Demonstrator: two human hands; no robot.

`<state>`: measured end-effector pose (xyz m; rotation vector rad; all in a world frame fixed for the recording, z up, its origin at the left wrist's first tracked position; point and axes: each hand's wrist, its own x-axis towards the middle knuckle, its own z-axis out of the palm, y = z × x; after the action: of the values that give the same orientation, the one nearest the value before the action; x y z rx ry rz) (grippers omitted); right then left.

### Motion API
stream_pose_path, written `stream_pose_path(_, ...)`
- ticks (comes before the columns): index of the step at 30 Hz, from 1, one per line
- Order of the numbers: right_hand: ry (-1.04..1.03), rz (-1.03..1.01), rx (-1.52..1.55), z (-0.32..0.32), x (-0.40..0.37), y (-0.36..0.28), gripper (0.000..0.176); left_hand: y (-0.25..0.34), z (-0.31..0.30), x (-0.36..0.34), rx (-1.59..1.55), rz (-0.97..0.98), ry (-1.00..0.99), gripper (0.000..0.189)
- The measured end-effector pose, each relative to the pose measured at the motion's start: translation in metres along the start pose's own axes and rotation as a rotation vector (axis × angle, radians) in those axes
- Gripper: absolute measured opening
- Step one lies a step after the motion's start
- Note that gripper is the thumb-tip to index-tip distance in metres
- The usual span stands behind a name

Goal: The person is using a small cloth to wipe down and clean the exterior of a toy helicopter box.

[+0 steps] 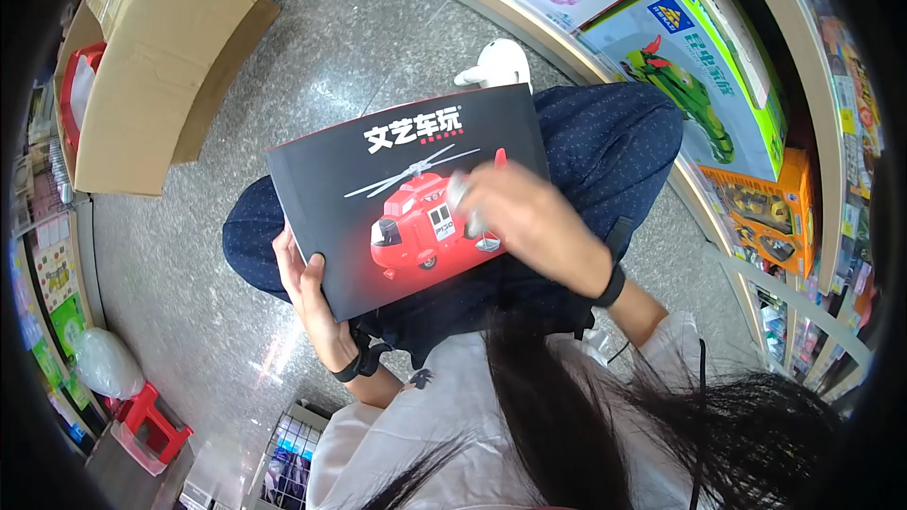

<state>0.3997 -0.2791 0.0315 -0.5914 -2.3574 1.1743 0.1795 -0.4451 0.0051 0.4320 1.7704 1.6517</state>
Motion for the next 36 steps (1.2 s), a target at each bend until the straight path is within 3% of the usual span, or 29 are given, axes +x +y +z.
stream_pose_path(3, 0.243, 0.171, -0.203, -0.025, 0.015, 0.044, 0.007, -0.002, 0.0, -0.001, -0.004, 0.015, -0.001, 0.049)
stream_pose_path(5, 0.276, 0.181, -0.324, -0.021, 0.025, 0.046, 0.013, -0.001, 0.002, 0.0, -0.009, 0.031, 0.011, 0.048)
stream_pose_path(7, 0.15, 0.266, -0.341, 0.001, 0.029, 0.021, 0.021, 0.0, 0.002, 0.001, 0.001, 0.007, 0.013, 0.047)
stream_pose_path(10, 0.089, 0.001, -0.236, 0.051, 0.018, -0.02, 0.026, 0.001, 0.004, 0.002, -0.027, -0.042, 0.042, 0.047)
stream_pose_path(12, -0.138, -0.055, -0.159, 0.064, 0.008, -0.055, 0.03, 0.002, 0.004, 0.002, -0.02, -0.042, 0.033, 0.047)
stream_pose_path(13, -0.103, -0.1, -0.184, 0.071, 0.002, -0.063, 0.028, 0.002, 0.002, 0.002, -0.014, -0.047, 0.023, 0.047)
stream_pose_path(15, -0.066, 0.037, 0.083, 0.05, -0.004, -0.044, 0.025, -0.001, -0.003, 0.002, 0.015, -0.028, 0.01, 0.047)
stream_pose_path(16, 0.049, 0.008, -0.052, 0.039, -0.004, -0.028, 0.022, -0.003, -0.003, 0.001, 0.031, -0.002, 0.007, 0.048)
stream_pose_path(17, 0.031, 0.016, 0.002, 0.038, -0.004, -0.023, 0.016, -0.002, -0.002, 0.002, 0.031, -0.002, 0.007, 0.048)
stream_pose_path(18, 0.137, 0.146, -0.11, 0.002, 0.004, 0.008, 0.012, -0.001, -0.001, 0.0, 0.024, -0.004, 0.002, 0.049)
stream_pose_path(19, 0.264, 0.118, -0.214, -0.007, 0.003, 0.037, 0.012, 0.0, 0.001, 0.0, 0.019, 0.0, -0.004, 0.05)
stream_pose_path(20, 0.256, 0.134, -0.212, -0.011, 0.004, 0.032, 0.012, 0.001, 0.001, 0.0, 0.019, 0.0, -0.004, 0.05)
stream_pose_path(21, 0.322, 0.302, -0.129, -0.022, 0.002, 0.052, 0.015, 0.001, 0.003, 0.0, 0.014, -0.002, 0.002, 0.05)
stream_pose_path(25, 0.24, 0.095, -0.202, -0.006, -0.017, 0.037, 0.016, 0.006, 0.01, 0.001, -0.042, -0.031, 0.047, 0.05)
stream_pose_path(31, 0.029, 0.11, -0.036, 0.021, -0.057, -0.012, 0.019, 0.002, 0.002, 0.0, 0.007, -0.002, 0.001, 0.052)
stream_pose_path(35, 0.141, 0.095, -0.174, 0.001, -0.051, 0.015, 0.018, 0.002, 0.003, -0.002, 0.0, 0.001, 0.003, 0.053)
stream_pose_path(36, 0.302, 0.255, -0.146, -0.005, -0.049, 0.034, 0.018, 0.002, 0.003, -0.003, -0.005, 0.003, 0.006, 0.053)
